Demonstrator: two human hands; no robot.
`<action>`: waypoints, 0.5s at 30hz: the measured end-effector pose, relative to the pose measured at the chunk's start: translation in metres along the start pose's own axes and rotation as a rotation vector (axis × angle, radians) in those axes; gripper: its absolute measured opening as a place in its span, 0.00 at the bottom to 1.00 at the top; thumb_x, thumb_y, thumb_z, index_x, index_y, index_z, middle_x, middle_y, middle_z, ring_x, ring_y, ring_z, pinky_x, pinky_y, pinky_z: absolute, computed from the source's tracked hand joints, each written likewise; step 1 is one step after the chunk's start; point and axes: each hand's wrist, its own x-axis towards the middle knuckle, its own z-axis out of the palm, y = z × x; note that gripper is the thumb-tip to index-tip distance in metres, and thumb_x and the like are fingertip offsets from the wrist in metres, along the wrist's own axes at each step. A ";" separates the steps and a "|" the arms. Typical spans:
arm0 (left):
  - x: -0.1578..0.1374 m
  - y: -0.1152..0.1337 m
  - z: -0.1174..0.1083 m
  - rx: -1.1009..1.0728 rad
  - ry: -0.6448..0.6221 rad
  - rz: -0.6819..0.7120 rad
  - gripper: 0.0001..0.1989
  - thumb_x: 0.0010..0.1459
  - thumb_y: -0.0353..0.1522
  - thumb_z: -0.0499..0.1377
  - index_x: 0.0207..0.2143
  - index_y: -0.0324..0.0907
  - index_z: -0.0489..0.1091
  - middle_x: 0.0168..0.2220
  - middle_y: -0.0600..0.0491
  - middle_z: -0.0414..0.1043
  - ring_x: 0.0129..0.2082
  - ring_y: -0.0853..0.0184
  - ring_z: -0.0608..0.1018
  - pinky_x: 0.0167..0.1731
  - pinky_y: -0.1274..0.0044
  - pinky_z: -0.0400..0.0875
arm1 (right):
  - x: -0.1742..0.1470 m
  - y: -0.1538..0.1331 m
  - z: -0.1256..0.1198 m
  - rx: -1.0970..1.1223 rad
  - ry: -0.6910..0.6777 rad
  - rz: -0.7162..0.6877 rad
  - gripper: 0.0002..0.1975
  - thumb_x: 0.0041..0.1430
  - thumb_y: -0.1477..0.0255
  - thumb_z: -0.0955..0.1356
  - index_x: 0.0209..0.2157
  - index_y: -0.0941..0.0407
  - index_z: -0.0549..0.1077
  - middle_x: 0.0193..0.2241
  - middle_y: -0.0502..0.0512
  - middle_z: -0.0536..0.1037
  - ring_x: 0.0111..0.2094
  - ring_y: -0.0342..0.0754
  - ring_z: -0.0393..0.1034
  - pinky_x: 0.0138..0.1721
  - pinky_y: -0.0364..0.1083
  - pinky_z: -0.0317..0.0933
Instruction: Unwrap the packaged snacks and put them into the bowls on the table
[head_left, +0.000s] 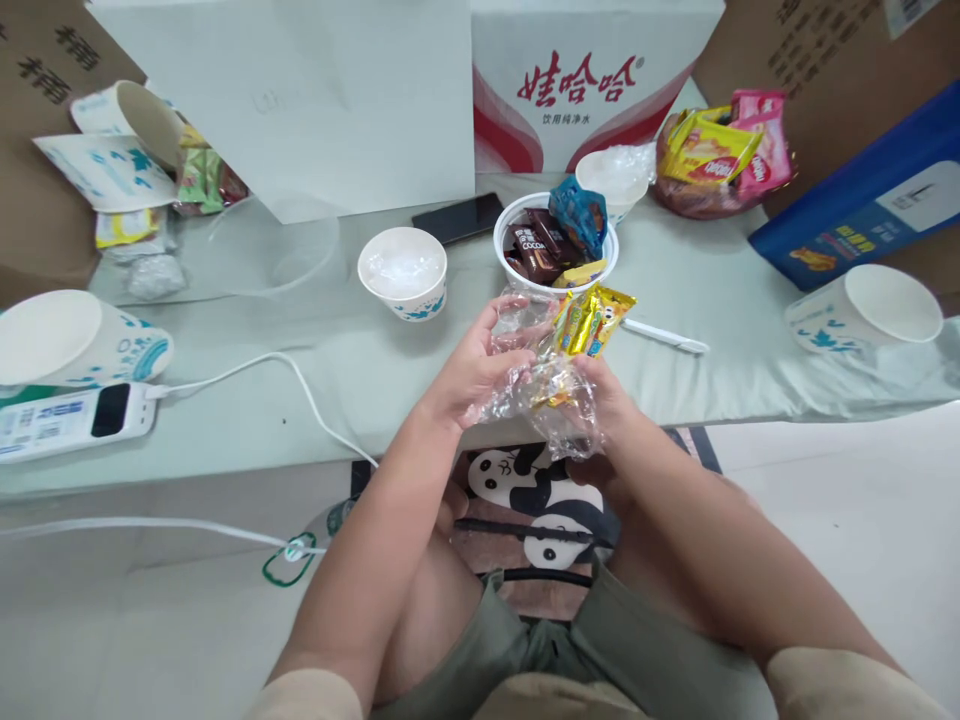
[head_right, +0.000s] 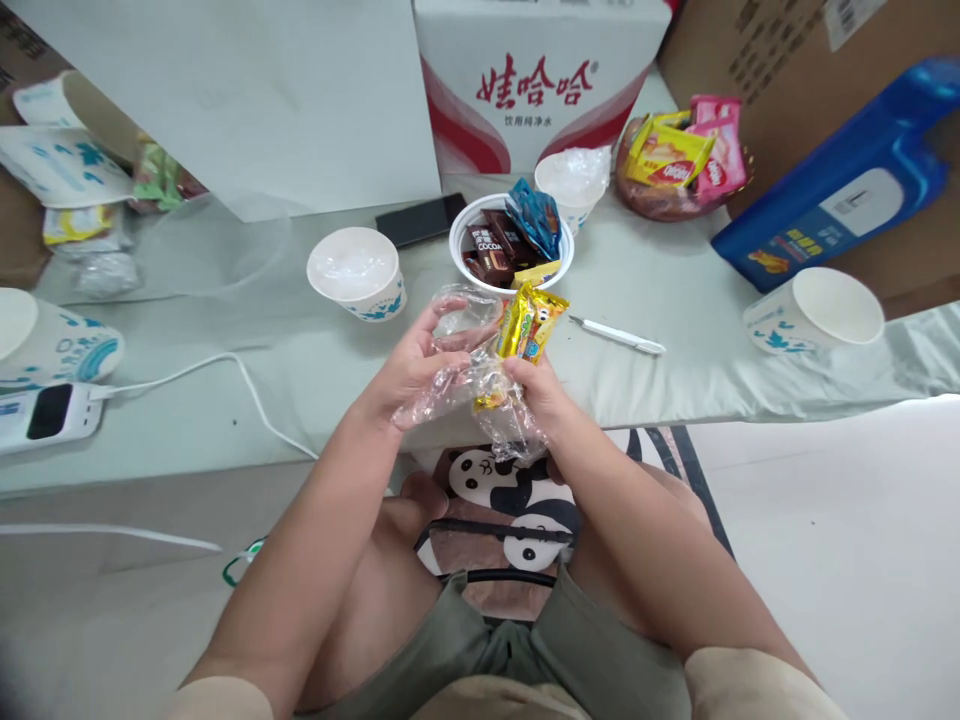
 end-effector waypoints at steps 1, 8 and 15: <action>0.000 0.000 -0.001 0.005 -0.014 0.010 0.32 0.44 0.29 0.74 0.52 0.49 0.69 0.48 0.49 0.80 0.37 0.65 0.82 0.34 0.76 0.75 | 0.001 0.001 0.002 0.048 -0.003 -0.001 0.22 0.42 0.56 0.79 0.36 0.49 0.73 0.31 0.47 0.81 0.34 0.52 0.78 0.40 0.52 0.76; -0.010 0.012 -0.009 0.005 -0.088 0.039 0.46 0.40 0.27 0.75 0.61 0.54 0.64 0.51 0.49 0.77 0.49 0.58 0.81 0.34 0.78 0.76 | 0.007 0.003 0.008 0.248 -0.030 0.020 0.23 0.44 0.55 0.77 0.41 0.48 0.76 0.35 0.49 0.84 0.47 0.60 0.80 0.52 0.62 0.74; -0.019 0.033 -0.022 -0.109 0.082 0.033 0.41 0.36 0.19 0.65 0.54 0.53 0.68 0.39 0.57 0.77 0.15 0.84 0.60 0.12 0.87 0.50 | 0.004 -0.027 0.008 0.172 0.069 -0.145 0.34 0.42 0.49 0.76 0.51 0.45 0.75 0.44 0.52 0.83 0.56 0.64 0.74 0.57 0.66 0.68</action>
